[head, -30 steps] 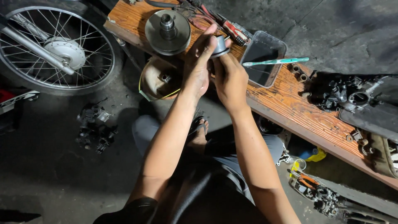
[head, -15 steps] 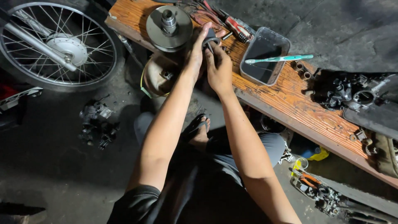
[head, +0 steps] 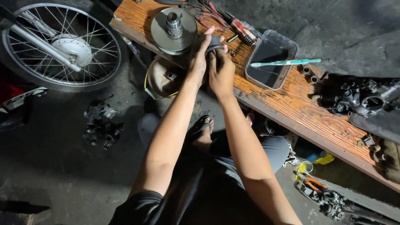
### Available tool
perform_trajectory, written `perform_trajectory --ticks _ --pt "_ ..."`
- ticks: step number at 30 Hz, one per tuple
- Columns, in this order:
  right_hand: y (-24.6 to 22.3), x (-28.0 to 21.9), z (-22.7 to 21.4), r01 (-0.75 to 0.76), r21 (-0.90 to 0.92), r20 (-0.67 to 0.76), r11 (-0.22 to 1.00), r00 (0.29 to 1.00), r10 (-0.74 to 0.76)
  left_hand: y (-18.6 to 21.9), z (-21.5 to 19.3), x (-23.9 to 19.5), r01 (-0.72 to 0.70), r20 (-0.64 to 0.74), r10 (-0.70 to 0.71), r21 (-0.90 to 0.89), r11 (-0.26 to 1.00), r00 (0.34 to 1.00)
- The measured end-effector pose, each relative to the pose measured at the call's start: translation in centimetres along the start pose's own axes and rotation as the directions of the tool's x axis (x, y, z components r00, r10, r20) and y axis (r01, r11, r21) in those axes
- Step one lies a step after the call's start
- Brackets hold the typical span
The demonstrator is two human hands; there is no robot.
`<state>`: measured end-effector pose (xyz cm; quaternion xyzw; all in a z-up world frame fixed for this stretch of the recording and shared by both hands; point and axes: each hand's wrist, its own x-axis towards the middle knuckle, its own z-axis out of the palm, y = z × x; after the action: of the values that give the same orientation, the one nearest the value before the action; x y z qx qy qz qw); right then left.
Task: Final inspection and cleaning of motorcycle engine parts using a toothbrush and solvent
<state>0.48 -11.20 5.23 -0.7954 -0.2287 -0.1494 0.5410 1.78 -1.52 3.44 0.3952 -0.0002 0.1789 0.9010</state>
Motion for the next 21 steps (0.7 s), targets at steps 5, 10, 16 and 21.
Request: perform_trajectory --ticks 5,10,16,21 --pt "-1.3 -0.1 -0.1 0.056 -0.025 -0.003 0.998 0.998 -0.056 0.0 0.2 0.2 -0.006 0.024 0.004 0.056 0.998 1.000" --pt "-1.2 -0.4 0.3 0.068 -0.032 -0.026 0.997 0.997 -0.069 0.1 -0.1 -0.1 -0.011 0.014 0.008 0.216 0.976 1.000" --pt "-0.7 -0.6 0.3 0.063 -0.022 -0.053 0.998 0.997 -0.064 -0.6 -0.2 0.0 0.062 -0.083 -0.066 -0.051 0.997 0.994" --pt "-1.1 -0.4 0.0 0.021 0.008 -0.034 1.000 0.999 -0.021 -0.7 -0.2 0.1 -0.052 -0.021 0.053 0.058 0.997 0.998"
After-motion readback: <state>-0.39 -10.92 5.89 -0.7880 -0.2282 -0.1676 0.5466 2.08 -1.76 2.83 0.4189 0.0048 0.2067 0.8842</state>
